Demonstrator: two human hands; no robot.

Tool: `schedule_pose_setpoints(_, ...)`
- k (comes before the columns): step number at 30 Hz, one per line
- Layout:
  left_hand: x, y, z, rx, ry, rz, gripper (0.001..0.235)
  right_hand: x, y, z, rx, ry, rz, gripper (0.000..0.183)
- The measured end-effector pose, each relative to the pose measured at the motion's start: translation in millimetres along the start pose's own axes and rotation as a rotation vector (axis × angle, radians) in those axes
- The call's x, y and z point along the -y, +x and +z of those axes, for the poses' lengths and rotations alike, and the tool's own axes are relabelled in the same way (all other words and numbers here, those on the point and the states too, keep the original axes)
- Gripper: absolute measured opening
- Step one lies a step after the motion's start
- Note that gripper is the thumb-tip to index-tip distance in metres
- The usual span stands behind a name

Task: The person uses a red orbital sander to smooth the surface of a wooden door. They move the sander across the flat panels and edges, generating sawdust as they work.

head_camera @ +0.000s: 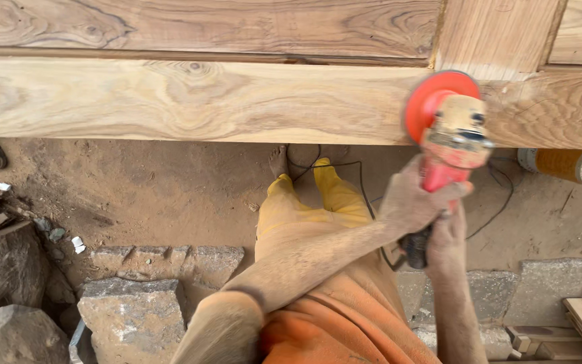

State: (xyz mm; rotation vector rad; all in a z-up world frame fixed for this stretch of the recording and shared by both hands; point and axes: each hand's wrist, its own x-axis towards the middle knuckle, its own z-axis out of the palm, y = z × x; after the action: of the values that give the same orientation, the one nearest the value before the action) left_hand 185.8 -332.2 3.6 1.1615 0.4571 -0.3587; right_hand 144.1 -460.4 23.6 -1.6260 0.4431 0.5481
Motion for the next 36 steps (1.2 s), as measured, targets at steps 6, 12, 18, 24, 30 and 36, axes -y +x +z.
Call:
schedule_pose_setpoints(6,-7,-42,-141,-0.356,-0.429,0.152,0.038,34,11,144,0.277,-0.770,-0.088,0.059)
schedule_pose_setpoints(12,-13,-84,-227,-0.594,-0.617,0.226,0.040,72,1,254,0.572,-0.749,-0.156,0.064)
schedule_pose_setpoints(18,-3,-86,-206,-0.547,-0.646,0.194,0.042,66,-10,233,0.511,-0.792,-0.103,0.061)
schedule_pose_setpoints(24,4,-54,-103,-0.355,-0.491,0.197,0.038,56,-11,128,0.226,-0.731,-0.076,0.052)
schedule_pose_setpoints(30,-7,-24,-7,-0.218,-0.339,0.048,0.044,38,0,18,0.054,-0.603,-0.036,0.048)
schedule_pose_setpoints(36,3,8,81,-0.091,-0.074,0.036,0.058,30,10,-76,-0.151,-0.292,0.250,0.051)
